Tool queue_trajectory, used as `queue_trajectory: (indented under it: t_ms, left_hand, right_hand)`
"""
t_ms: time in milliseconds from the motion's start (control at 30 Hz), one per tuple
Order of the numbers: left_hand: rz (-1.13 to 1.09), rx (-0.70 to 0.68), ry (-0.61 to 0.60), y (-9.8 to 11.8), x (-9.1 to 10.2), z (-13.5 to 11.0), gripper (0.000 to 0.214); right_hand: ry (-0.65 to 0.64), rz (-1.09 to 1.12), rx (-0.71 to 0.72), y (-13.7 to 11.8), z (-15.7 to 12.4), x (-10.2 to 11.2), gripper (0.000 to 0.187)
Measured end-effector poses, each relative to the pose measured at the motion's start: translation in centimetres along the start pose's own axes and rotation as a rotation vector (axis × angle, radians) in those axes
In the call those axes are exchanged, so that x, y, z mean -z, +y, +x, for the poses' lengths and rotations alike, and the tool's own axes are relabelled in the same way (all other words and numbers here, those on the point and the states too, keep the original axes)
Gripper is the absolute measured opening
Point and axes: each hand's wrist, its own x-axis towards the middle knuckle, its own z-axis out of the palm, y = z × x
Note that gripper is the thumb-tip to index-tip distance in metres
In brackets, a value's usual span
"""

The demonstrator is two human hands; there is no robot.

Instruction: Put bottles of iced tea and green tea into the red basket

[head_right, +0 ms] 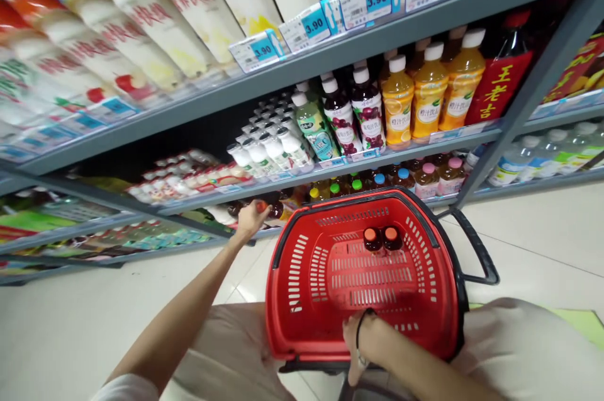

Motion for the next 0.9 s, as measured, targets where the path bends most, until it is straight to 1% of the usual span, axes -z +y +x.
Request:
queue_trajectory:
  t_ms: [67, 100, 167, 200, 233, 267, 333, 367, 400, 433, 467, 500, 533, 567, 600, 667, 700, 733, 767, 833, 867, 900]
  left_hand:
    - [0.035, -0.068, 0.016, -1.3, 3.6, -1.7, 0.043]
    - [0.05, -0.095, 0.023, -1.8, 5.5, -2.6, 0.045]
    - [0.077, -0.135, 0.056, -2.4, 9.5, -4.7, 0.046]
    - [0.088, -0.152, 0.082, -2.5, 11.5, -5.7, 0.046]
    - [0.097, -0.186, 0.126, -2.5, 13.6, -6.9, 0.046]
    - [0.085, -0.221, 0.169, -2.2, 15.6, -8.0, 0.046]
    - [-0.011, -0.286, 0.207, -1.0, 19.2, -10.3, 0.05]
    - [-0.096, -0.305, 0.19, -0.1, 20.8, -11.4, 0.056]
    - [-0.21, -0.313, 0.17, 0.9, 22.0, -12.4, 0.062]
    - [-0.347, -0.311, 0.145, 2.1, 22.8, -13.2, 0.068]
    - [-0.469, -0.306, 0.089, 3.4, 23.3, -13.8, 0.072]
    - [-0.589, -0.298, 0.032, 4.7, 23.3, -14.2, 0.074]
    - [-0.702, -0.278, -0.04, 5.9, 22.9, -14.3, 0.075]
    - [-0.804, -0.252, -0.133, 7.2, 22.1, -14.3, 0.076]
    - [-0.904, -0.218, -0.228, 8.3, 20.9, -14.1, 0.076]
    - [-1.07, -0.153, -0.397, 10.2, 17.8, -13.3, 0.076]
    - [-1.141, -0.123, -0.445, 11.0, 16.1, -12.9, 0.075]
    - [-1.209, -0.089, -0.465, 11.6, 14.3, -12.6, 0.074]
    - [-1.271, -0.055, -0.474, 12.1, 12.6, -12.2, 0.073]
    - [-1.372, 0.012, -0.467, 12.7, 9.9, -11.9, 0.074]
    - [-1.411, 0.033, -0.464, 12.9, 8.9, -11.9, 0.074]
    - [-1.444, 0.042, -0.462, 13.2, 8.1, -12.1, 0.073]
  right_hand:
    - [-0.145, -0.048, -0.025, -0.2, -0.7, 1.9, 0.09]
    - [-0.199, -0.041, -0.029, -0.3, -1.2, 2.9, 0.088]
    - [-0.252, 0.047, -0.02, -0.1, -2.1, 4.8, 0.081]
    - [-0.245, 0.121, -0.013, 0.1, -2.6, 5.7, 0.078]
    - [-0.172, 0.22, 0.0, 0.4, -2.9, 6.7, 0.075]
    - [-0.07, 0.339, 0.009, 0.8, -3.1, 7.6, 0.07]
    - [0.149, 0.636, 0.005, 1.7, -3.2, 9.6, 0.054]
    - [0.232, 0.791, 0.0, 2.1, -3.1, 10.6, 0.05]
    - [0.279, 0.884, -0.008, 2.5, -3.0, 11.6, 0.052]
    - [0.314, 0.963, -0.016, 2.8, -2.8, 12.5, 0.057]
    - [0.34, 1.046, -0.014, 3.1, -2.8, 13.3, 0.063]
    - [0.363, 1.143, -0.004, 3.2, -2.8, 14.0, 0.067]
    - [0.377, 1.279, 0.017, 3.3, -2.9, 14.4, 0.07]
    - [0.364, 1.439, 0.051, 3.3, -3.1, 14.5, 0.073]
    - [0.307, 1.604, 0.095, 3.3, -3.4, 14.4, 0.076]
    - [0.095, 1.857, 0.179, 3.0, -4.0, 13.5, 0.082]
    - [0.006, 1.943, 0.201, 2.9, -4.2, 12.8, 0.084]
    - [-0.022, 2.013, 0.197, 2.8, -4.4, 12.1, 0.084]
    - [0.022, 2.071, 0.159, 2.6, -4.5, 11.5, 0.082]
    - [0.184, 2.135, 0.054, 2.3, -4.6, 10.6, 0.078]
    - [0.256, 2.147, 0.009, 2.1, -4.5, 10.5, 0.077]
    - [0.302, 2.151, -0.017, 1.9, -4.5, 10.5, 0.079]
